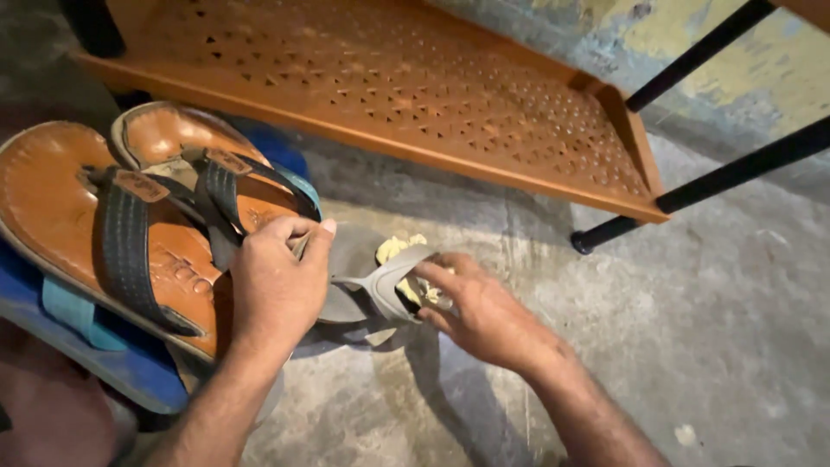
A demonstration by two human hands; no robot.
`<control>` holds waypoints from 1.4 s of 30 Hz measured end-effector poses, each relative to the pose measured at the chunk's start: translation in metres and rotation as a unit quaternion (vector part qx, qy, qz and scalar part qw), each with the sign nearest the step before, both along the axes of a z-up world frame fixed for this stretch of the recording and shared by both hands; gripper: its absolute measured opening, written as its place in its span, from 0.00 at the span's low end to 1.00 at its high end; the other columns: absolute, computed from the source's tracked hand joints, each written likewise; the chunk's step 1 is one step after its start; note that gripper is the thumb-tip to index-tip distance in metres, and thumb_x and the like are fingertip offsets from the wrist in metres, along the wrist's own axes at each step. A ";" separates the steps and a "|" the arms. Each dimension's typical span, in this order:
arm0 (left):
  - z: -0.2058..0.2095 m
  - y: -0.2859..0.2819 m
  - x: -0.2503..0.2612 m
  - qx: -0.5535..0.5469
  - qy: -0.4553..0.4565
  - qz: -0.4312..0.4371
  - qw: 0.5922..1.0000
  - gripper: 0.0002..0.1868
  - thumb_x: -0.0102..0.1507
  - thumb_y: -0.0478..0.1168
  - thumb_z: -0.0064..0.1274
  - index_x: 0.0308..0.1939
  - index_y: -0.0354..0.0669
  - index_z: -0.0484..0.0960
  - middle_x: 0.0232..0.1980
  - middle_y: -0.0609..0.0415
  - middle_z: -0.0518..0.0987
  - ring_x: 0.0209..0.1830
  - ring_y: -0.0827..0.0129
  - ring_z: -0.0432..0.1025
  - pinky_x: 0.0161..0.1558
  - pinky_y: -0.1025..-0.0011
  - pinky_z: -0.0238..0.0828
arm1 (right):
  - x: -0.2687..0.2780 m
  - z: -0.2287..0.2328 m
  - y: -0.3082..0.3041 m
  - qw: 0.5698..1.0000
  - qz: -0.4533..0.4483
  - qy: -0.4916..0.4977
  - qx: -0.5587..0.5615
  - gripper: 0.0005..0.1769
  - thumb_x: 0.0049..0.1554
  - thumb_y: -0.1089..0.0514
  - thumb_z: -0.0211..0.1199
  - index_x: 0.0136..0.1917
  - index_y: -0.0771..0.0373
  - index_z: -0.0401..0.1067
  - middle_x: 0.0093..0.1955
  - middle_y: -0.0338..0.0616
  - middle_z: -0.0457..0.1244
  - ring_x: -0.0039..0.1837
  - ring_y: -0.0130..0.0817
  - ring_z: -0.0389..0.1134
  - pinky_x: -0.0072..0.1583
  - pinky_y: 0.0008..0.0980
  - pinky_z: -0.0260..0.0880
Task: The person wipes a grey flip-flop with a cloth, cleaning the sole and strap areas. They rotate the flip-flop to clean different sides and continue wiping until the end of the clip.
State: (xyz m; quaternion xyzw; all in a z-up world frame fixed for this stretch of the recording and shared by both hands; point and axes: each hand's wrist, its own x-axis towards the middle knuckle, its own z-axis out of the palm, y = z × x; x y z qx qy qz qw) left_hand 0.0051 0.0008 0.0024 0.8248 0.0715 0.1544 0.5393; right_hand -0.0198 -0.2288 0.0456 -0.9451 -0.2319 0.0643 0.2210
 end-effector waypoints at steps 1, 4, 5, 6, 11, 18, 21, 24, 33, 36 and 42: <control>0.000 -0.001 -0.001 -0.003 0.009 0.003 1.000 0.15 0.63 0.46 0.60 0.33 0.35 0.85 0.30 0.43 0.83 0.30 0.56 0.80 0.36 0.62 0.73 | -0.003 -0.002 0.002 1.000 -0.014 0.023 0.003 0.26 0.51 0.58 0.71 0.62 0.60 0.70 0.60 0.57 0.63 0.62 0.59 0.65 0.60 0.46 0.67; 0.003 -0.001 -0.001 -0.008 0.031 0.008 0.999 0.15 0.63 0.46 0.60 0.33 0.36 0.85 0.30 0.43 0.83 0.30 0.56 0.80 0.36 0.62 0.73 | -0.005 -0.005 0.007 0.998 -0.048 0.020 0.025 0.19 0.54 0.58 0.69 0.59 0.60 0.72 0.56 0.54 0.66 0.59 0.56 0.68 0.58 0.45 0.70; 0.003 -0.001 -0.001 -0.009 0.037 0.008 0.999 0.15 0.63 0.46 0.60 0.33 0.36 0.85 0.30 0.42 0.83 0.30 0.56 0.80 0.36 0.62 0.73 | -0.004 -0.005 0.008 0.997 -0.060 0.037 0.043 0.18 0.54 0.59 0.68 0.58 0.60 0.72 0.56 0.52 0.66 0.58 0.53 0.70 0.56 0.43 0.72; 0.003 -0.001 0.000 -0.009 0.043 0.008 0.999 0.15 0.63 0.46 0.60 0.33 0.36 0.85 0.30 0.42 0.83 0.30 0.56 0.80 0.36 0.62 0.73 | -0.002 -0.005 0.009 0.994 -0.072 0.054 0.061 0.17 0.54 0.59 0.67 0.57 0.60 0.73 0.56 0.51 0.66 0.56 0.51 0.71 0.55 0.41 0.74; -0.003 0.001 -0.002 -0.015 0.001 -0.002 1.000 0.15 0.63 0.45 0.60 0.32 0.35 0.84 0.31 0.42 0.83 0.31 0.55 0.80 0.37 0.62 0.73 | -0.007 -0.009 0.007 0.997 0.015 -0.004 0.080 0.12 0.56 0.66 0.63 0.54 0.63 0.74 0.54 0.51 0.67 0.56 0.52 0.70 0.54 0.42 0.71; -0.005 0.003 0.000 -0.018 0.021 0.001 1.000 0.14 0.62 0.46 0.61 0.34 0.36 0.86 0.32 0.41 0.83 0.32 0.53 0.81 0.38 0.60 0.74 | -0.007 -0.013 0.013 0.997 0.037 -0.021 0.069 0.21 0.53 0.70 0.60 0.60 0.62 0.71 0.56 0.52 0.65 0.59 0.53 0.67 0.56 0.43 0.69; -0.004 0.002 -0.002 -0.009 0.014 -0.002 1.000 0.15 0.62 0.46 0.61 0.33 0.36 0.86 0.32 0.41 0.83 0.33 0.53 0.81 0.38 0.60 0.74 | -0.009 -0.018 0.012 0.998 0.023 -0.019 0.049 0.19 0.53 0.67 0.63 0.59 0.61 0.72 0.55 0.52 0.65 0.58 0.53 0.68 0.56 0.43 0.70; -0.001 0.002 -0.001 0.017 -0.011 0.001 1.000 0.14 0.62 0.46 0.61 0.34 0.35 0.86 0.32 0.39 0.83 0.34 0.51 0.80 0.38 0.59 0.74 | -0.006 -0.023 0.009 0.998 -0.003 -0.016 0.068 0.19 0.52 0.67 0.66 0.57 0.62 0.75 0.56 0.52 0.67 0.58 0.53 0.70 0.55 0.42 0.72; 0.003 -0.002 -0.002 -0.004 0.006 -0.002 1.000 0.15 0.64 0.45 0.59 0.34 0.34 0.85 0.32 0.41 0.83 0.31 0.55 0.79 0.36 0.61 0.73 | 0.000 -0.019 0.000 0.994 -0.106 0.004 0.040 0.19 0.48 0.67 0.68 0.54 0.59 0.78 0.51 0.50 0.71 0.53 0.47 0.74 0.53 0.39 0.76; 0.005 -0.003 -0.003 -0.015 0.006 -0.004 1.000 0.15 0.64 0.45 0.59 0.33 0.34 0.85 0.30 0.42 0.83 0.30 0.58 0.80 0.36 0.62 0.73 | -0.009 -0.024 0.008 0.994 -0.051 -0.025 0.088 0.17 0.50 0.69 0.66 0.53 0.61 0.78 0.52 0.51 0.71 0.55 0.49 0.74 0.54 0.40 0.76; 0.009 0.000 -0.003 -0.018 0.005 0.010 1.000 0.15 0.64 0.45 0.59 0.35 0.34 0.85 0.29 0.44 0.83 0.28 0.60 0.79 0.35 0.63 0.73 | 0.005 -0.029 -0.006 0.991 -0.085 0.022 0.099 0.20 0.51 0.69 0.66 0.56 0.57 0.78 0.57 0.47 0.70 0.58 0.43 0.74 0.56 0.35 0.75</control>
